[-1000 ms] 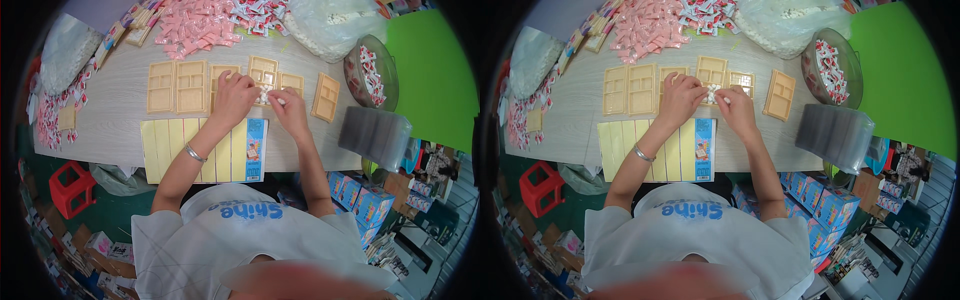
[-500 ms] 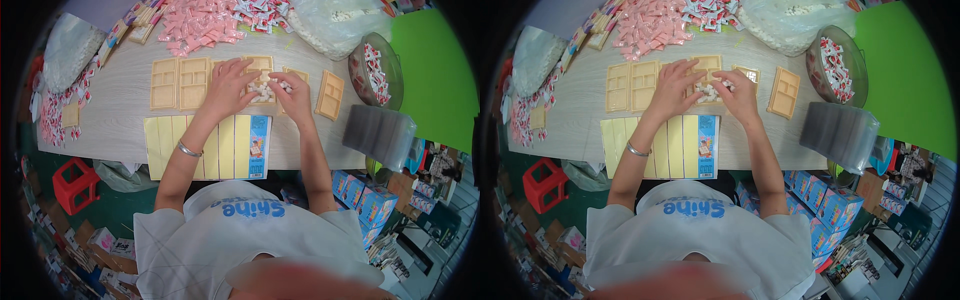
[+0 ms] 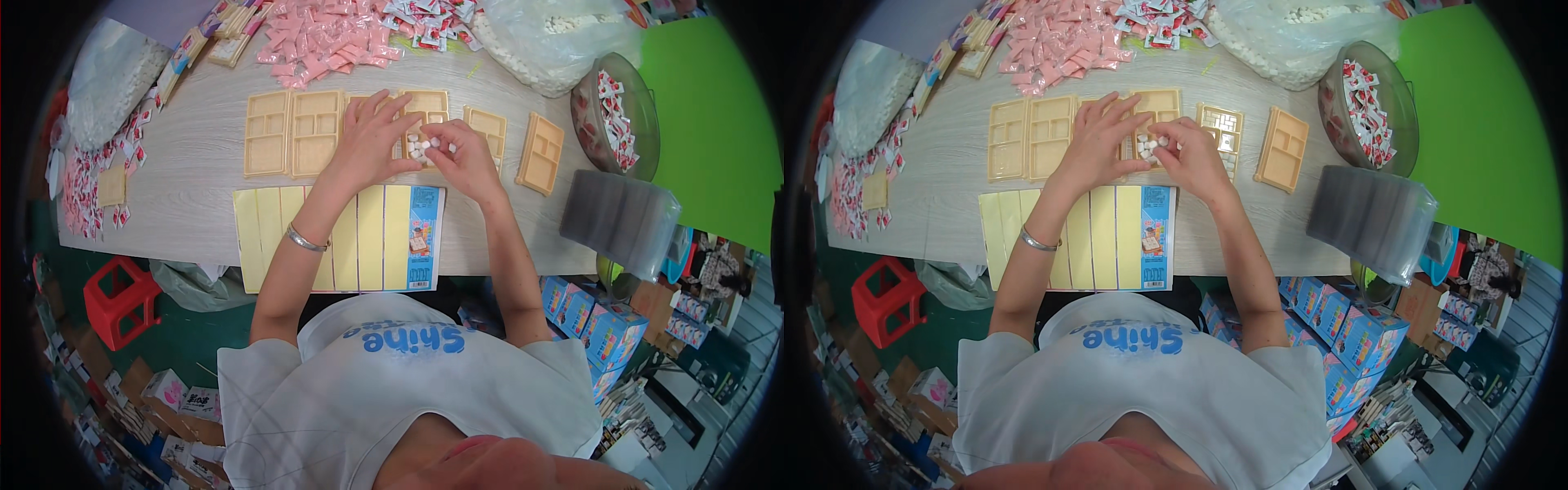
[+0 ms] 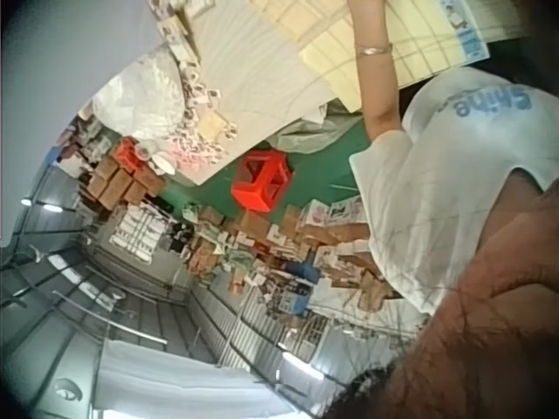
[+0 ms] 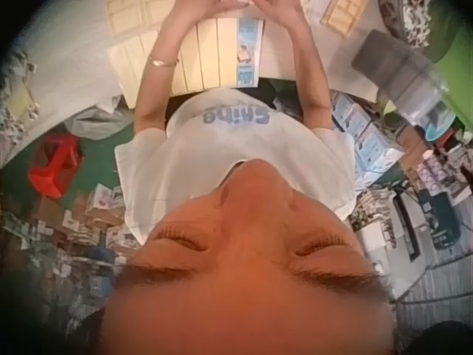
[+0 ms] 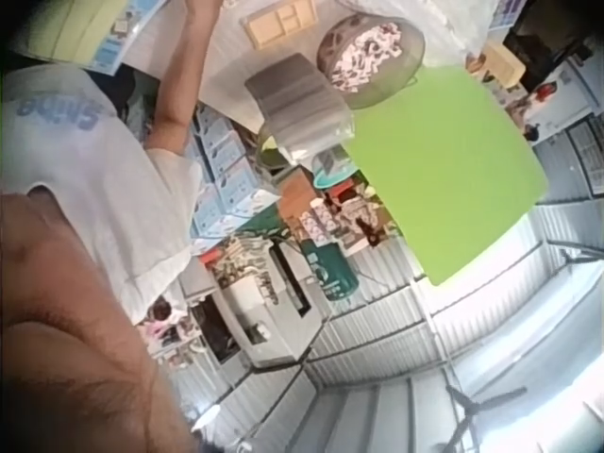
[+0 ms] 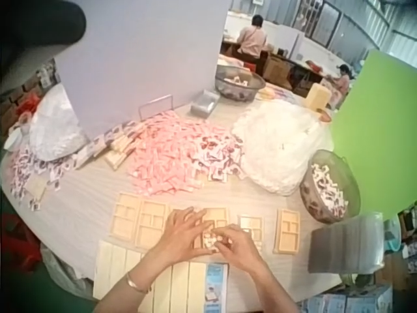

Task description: Manually packaging small white items into divided plastic trays and sealing them.

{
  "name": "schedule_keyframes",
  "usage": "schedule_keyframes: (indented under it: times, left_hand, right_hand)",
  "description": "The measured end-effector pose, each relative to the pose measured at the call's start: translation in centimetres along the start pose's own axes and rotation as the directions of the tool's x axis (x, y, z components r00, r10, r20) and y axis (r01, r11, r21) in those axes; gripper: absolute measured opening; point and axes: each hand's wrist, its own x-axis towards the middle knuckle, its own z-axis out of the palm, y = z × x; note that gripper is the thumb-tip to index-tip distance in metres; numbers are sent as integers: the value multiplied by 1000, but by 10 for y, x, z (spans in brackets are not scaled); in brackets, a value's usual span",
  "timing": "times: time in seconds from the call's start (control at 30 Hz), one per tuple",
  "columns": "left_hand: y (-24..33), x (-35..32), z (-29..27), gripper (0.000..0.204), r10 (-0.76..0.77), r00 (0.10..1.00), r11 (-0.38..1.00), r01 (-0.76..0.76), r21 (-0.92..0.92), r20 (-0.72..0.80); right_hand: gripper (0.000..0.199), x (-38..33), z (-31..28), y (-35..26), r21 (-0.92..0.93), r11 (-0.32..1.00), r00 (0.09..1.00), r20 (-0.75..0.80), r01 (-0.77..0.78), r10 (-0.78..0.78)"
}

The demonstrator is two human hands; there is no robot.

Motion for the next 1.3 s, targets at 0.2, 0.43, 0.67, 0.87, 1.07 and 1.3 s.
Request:
schedule_keyframes:
  times: [0.2,0.43,0.67,0.87,1.07,1.3]
  left_hand:
    - [8,1,4,53,-20,991,1000,17,-26,-134]
    - [11,8,15,20,-29,959,999,36,21,-280]
    - [27,3,22,18,72,982,982,-40,182,-172]
    - [41,-15,18,41,41,988,979,-9,205,-151]
    - [47,-31,22,68,-10,1000,966,7,260,10]
    - [32,-28,13,67,-18,1000,974,14,226,17]
  right_hand:
    - [22,0,3,10,48,998,957,-290,43,-27]
    - [16,-17,-7,-4,-21,994,958,-268,-108,99]
    - [14,-19,5,3,-325,945,951,-300,-29,-74]
    - [15,-22,1,-5,-312,950,949,-294,20,-117]
    - [14,-24,-1,-4,-326,944,942,-301,44,-148]
    - [13,-32,2,0,-402,910,966,-178,105,-190]
